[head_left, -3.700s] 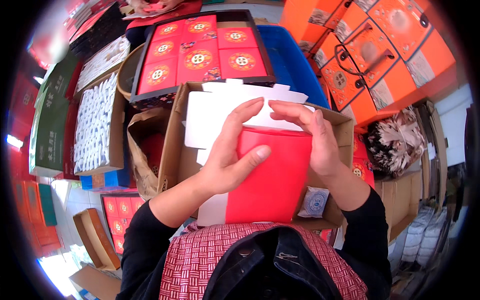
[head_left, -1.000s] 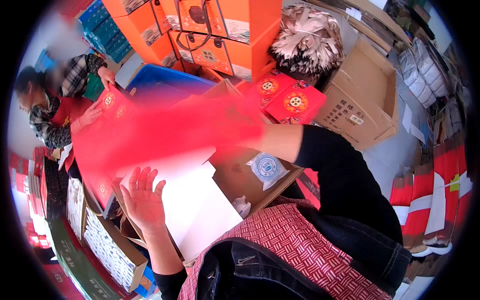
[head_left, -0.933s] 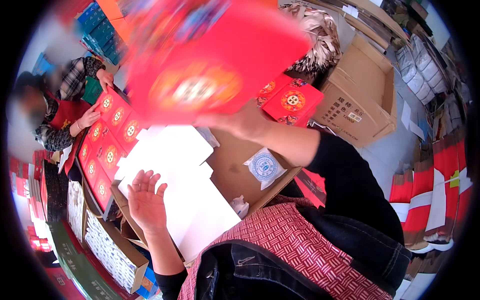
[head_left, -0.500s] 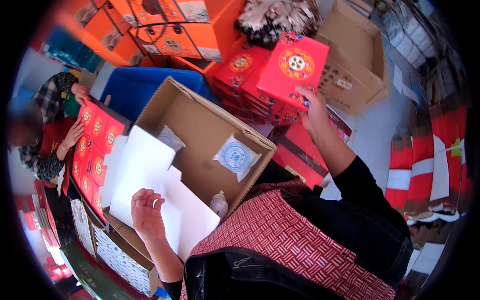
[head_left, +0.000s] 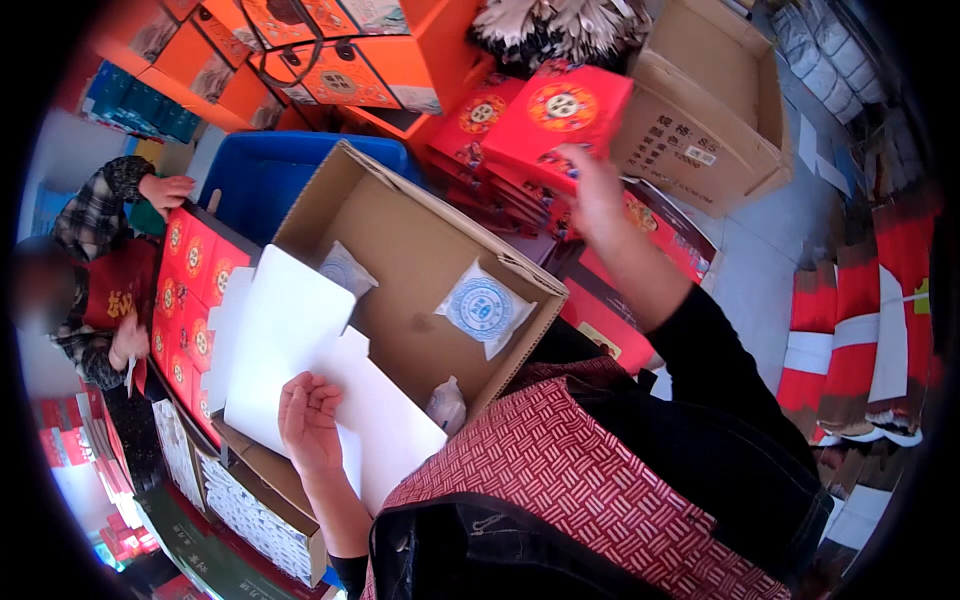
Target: The person assembles red and white paper boxes by folding flaps and tucking tabs. They place small wrapped items into the boxes and set the finished boxes aside. The task is performed by hand in a cluttered workspace with stacks of boxes and materials.
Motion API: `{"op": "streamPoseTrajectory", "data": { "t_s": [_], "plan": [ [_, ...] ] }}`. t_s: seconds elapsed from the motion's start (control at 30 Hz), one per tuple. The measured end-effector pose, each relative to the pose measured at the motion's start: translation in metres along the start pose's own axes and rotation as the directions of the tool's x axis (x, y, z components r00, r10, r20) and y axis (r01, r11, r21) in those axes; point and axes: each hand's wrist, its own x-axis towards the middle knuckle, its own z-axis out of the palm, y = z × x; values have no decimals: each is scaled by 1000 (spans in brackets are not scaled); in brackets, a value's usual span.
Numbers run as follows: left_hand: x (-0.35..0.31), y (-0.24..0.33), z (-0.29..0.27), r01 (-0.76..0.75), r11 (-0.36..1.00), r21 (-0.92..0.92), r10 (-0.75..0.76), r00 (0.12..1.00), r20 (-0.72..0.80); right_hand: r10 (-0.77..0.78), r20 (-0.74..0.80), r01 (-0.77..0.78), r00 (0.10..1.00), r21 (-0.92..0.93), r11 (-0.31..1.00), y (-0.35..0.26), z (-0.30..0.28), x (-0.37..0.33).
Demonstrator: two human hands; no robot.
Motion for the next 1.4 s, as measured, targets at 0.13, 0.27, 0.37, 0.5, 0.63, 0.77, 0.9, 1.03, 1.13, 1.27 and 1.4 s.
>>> {"op": "streamPoseTrajectory", "data": {
  "t_s": [0.13,0.27,0.37,0.5,0.63,0.77,0.9,1.03,1.13,1.27,1.4],
  "plan": [
    [-2,2,5,6,1000,-3,-6,1000,9,35,-198,-68,980,-160,985,74,52,51],
    [-3,3,4,13,1000,0,-13,1000,-3,62,-308,-181,949,-374,910,60,89,66],
    [-8,5,2,17,1000,-2,-17,1000,-12,-80,-238,-94,968,-638,765,65,84,78],
    [-17,10,2,1,996,92,5,997,-76,-353,8,222,936,-789,572,70,63,79],
    [-19,38,8,-172,950,261,186,982,-30,-352,442,471,825,-194,860,-14,96,-10],
    [-40,58,-5,-366,789,493,445,894,-49,30,988,742,149,-132,657,-42,135,-106],
    [-58,48,-32,-245,474,846,573,815,-85,131,864,826,-487,406,392,2,147,-157],
    [-80,37,-55,-211,669,713,479,856,-196,153,702,677,-695,568,468,24,150,-184],
    [-104,39,-72,-341,848,406,387,921,-35,271,855,734,-442,171,657,29,160,-189],
    [-119,22,-68,-450,888,92,459,871,-174,464,864,611,-197,-262,747,24,166,-191],
    [-122,15,-61,-521,825,218,548,832,-85,622,610,311,-491,-544,779,-2,199,-196]
  ]
}}
